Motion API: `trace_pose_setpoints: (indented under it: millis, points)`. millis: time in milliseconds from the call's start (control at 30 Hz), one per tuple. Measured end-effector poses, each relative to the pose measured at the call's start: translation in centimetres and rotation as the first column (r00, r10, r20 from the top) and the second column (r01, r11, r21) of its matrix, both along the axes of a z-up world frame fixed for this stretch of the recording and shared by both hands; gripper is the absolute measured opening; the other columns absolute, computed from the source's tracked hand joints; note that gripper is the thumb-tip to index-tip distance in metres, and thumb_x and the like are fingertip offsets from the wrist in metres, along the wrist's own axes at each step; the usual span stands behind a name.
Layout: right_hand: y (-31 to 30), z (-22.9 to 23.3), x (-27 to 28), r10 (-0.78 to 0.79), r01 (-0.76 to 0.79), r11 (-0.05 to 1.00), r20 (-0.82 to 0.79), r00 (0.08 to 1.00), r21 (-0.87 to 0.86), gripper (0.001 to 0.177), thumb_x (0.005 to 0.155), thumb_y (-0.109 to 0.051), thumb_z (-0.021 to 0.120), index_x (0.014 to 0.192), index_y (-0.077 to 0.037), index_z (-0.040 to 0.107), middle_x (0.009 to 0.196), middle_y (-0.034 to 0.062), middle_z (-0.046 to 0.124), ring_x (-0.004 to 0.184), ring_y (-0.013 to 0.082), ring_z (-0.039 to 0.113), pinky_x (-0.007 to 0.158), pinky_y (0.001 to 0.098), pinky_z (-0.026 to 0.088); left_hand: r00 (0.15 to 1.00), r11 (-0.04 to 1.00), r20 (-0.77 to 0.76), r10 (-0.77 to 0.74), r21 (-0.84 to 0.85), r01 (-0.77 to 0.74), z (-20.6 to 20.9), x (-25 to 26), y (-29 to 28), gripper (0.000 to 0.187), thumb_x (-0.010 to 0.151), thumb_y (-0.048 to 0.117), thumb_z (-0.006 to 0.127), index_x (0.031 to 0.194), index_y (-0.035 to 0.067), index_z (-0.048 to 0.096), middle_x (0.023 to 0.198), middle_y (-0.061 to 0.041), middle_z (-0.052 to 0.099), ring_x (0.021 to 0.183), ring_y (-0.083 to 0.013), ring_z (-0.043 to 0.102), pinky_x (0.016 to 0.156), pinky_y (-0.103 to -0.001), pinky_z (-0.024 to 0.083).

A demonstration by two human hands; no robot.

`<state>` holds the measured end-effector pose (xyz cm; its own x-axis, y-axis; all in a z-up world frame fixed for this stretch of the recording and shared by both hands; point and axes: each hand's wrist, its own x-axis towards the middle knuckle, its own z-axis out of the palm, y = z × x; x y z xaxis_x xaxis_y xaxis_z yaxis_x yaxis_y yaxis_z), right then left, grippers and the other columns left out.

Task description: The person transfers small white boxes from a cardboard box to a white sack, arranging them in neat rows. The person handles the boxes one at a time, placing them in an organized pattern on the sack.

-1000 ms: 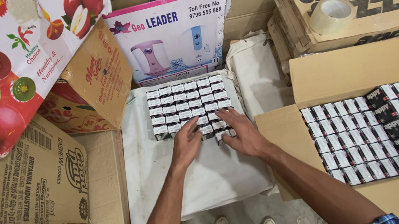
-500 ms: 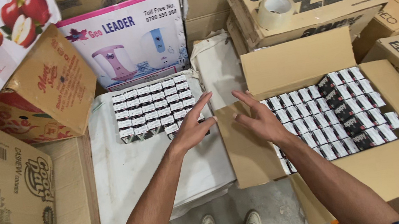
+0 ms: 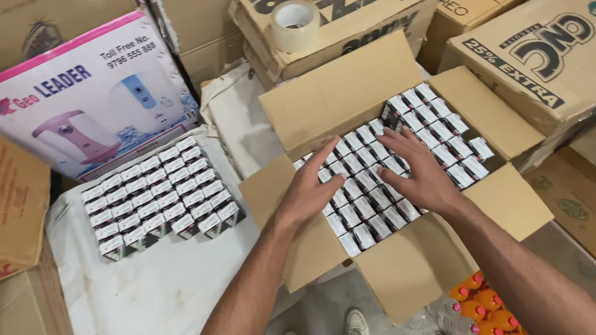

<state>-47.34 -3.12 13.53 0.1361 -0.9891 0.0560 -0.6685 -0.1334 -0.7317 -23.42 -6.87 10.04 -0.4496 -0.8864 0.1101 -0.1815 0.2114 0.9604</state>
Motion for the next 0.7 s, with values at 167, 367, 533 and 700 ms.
trace_pose_setpoints:
  millis: [167,367,533,700]
  points:
    - [2.8,-0.1,-5.0,-0.123,0.116,0.992,-0.175,0.977,-0.045,0.058,0.091,-0.032,0.064,0.146,-0.014,0.056,0.159,0.0165,0.043,0.152,0.0495,0.021,0.118,0.0737,0.014,0.991,0.992,0.077,-0.112,-0.055,0.116,-1.7,-6.5,-0.1,0.07,0.087,0.018,0.065,0.154,0.013,0.044,0.16,-0.023,0.035,0.15,-0.0448,0.027,0.122,-0.058,0.025]
    - [5.2,-3.2,-10.8,-0.304,0.285,0.953,-0.32,0.897,-0.105,0.037,0.09,-0.035,0.065,0.125,-0.025,0.069,0.158,0.0115,0.044,0.153,0.046,0.026,0.119,0.0708,0.02,0.978,0.98,0.061,-0.199,0.045,0.196,-3.8,-13.0,2.1,0.064,0.086,0.023,0.066,0.147,0.012,0.052,0.153,-0.023,0.045,0.145,-0.0422,0.038,0.12,-0.055,0.032]
    - [6.3,-4.9,-12.8,-0.373,0.356,0.927,-0.353,0.858,-0.115,0.024,0.091,-0.039,0.064,0.108,-0.025,0.072,0.157,0.0121,0.045,0.153,0.0453,0.026,0.119,0.07,0.021,0.972,0.968,0.123,-0.202,0.173,0.179,-4.8,-16.2,3.9,0.059,0.085,0.031,0.066,0.142,0.018,0.059,0.147,-0.012,0.056,0.141,-0.033,0.048,0.118,-0.048,0.038]
    - [6.4,-5.9,-13.2,-0.394,0.386,0.917,-0.372,0.841,-0.1,0.024,0.092,-0.041,0.064,0.107,-0.025,0.073,0.158,0.0124,0.044,0.154,0.0432,0.026,0.12,0.0668,0.022,0.961,0.94,0.212,-0.175,0.327,0.099,-4.6,-17.7,3.7,0.064,0.083,0.037,0.065,0.141,0.011,0.059,0.141,-0.018,0.06,0.129,-0.0345,0.059,0.111,-0.047,0.046]
